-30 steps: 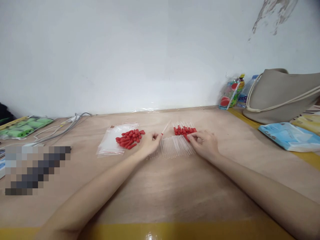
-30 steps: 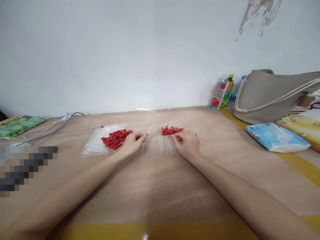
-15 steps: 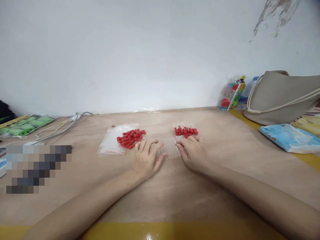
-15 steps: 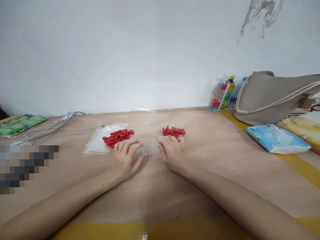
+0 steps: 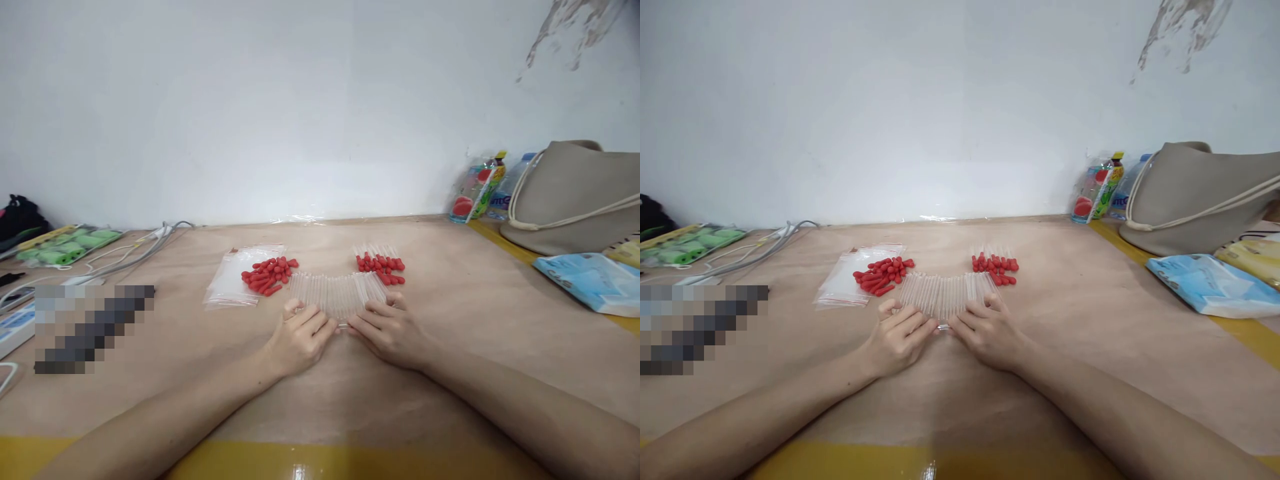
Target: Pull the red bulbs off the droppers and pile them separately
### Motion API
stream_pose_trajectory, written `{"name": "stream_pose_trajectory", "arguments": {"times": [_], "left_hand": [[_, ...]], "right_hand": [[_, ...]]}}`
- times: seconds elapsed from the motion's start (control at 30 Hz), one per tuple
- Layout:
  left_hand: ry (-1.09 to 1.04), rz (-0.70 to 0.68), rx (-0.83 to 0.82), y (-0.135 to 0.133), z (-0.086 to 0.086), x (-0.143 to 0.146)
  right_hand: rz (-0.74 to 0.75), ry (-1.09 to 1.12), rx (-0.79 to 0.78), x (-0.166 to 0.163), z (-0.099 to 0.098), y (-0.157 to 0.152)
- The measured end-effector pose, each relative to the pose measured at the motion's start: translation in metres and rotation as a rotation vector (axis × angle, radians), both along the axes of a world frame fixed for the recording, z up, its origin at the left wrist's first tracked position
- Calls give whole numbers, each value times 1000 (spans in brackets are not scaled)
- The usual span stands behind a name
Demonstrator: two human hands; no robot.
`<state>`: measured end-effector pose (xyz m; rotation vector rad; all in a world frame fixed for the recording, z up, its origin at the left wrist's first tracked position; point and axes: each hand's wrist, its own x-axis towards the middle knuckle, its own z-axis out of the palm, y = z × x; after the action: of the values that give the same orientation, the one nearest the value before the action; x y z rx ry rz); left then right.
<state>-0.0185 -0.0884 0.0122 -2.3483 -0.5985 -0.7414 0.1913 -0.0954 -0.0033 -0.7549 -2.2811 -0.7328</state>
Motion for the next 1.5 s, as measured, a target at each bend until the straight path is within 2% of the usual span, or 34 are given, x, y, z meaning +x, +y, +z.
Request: {"name": "stream_pose_trajectory", "arguments": {"times": [0.27, 0.37, 0.47, 0.6, 0.73, 0.9, 1.03, 1.17, 1.5], "left_hand": [[-52, -18, -103, -3, -3, -5], [-82, -22, -154, 0, -3, -11], [-173, -3, -213, 9, -3, -22], [-366, 117, -346, 30, 0, -38], [-400, 270, -424, 48, 1, -50], [-417, 281, -366, 60, -5, -58], [-441, 237, -328, 61, -9, -58], [-448, 213, -373, 58, -11, -56], [-398, 150, -572, 52, -9, -53]], "right_hand": [[21, 31, 29, 5, -8, -3], [20, 38, 67, 12, -4, -2], [-34, 177, 59, 26, 3, 6], [-66, 546, -187, 48, 6, 29], [-286, 754, -355, 69, -1, 52], [-482, 880, -592, 84, -5, 63], [-504, 911, -745, 87, -7, 65], [-471, 877, -807, 90, -10, 68], [-490, 836, -775, 87, -6, 70]]}}
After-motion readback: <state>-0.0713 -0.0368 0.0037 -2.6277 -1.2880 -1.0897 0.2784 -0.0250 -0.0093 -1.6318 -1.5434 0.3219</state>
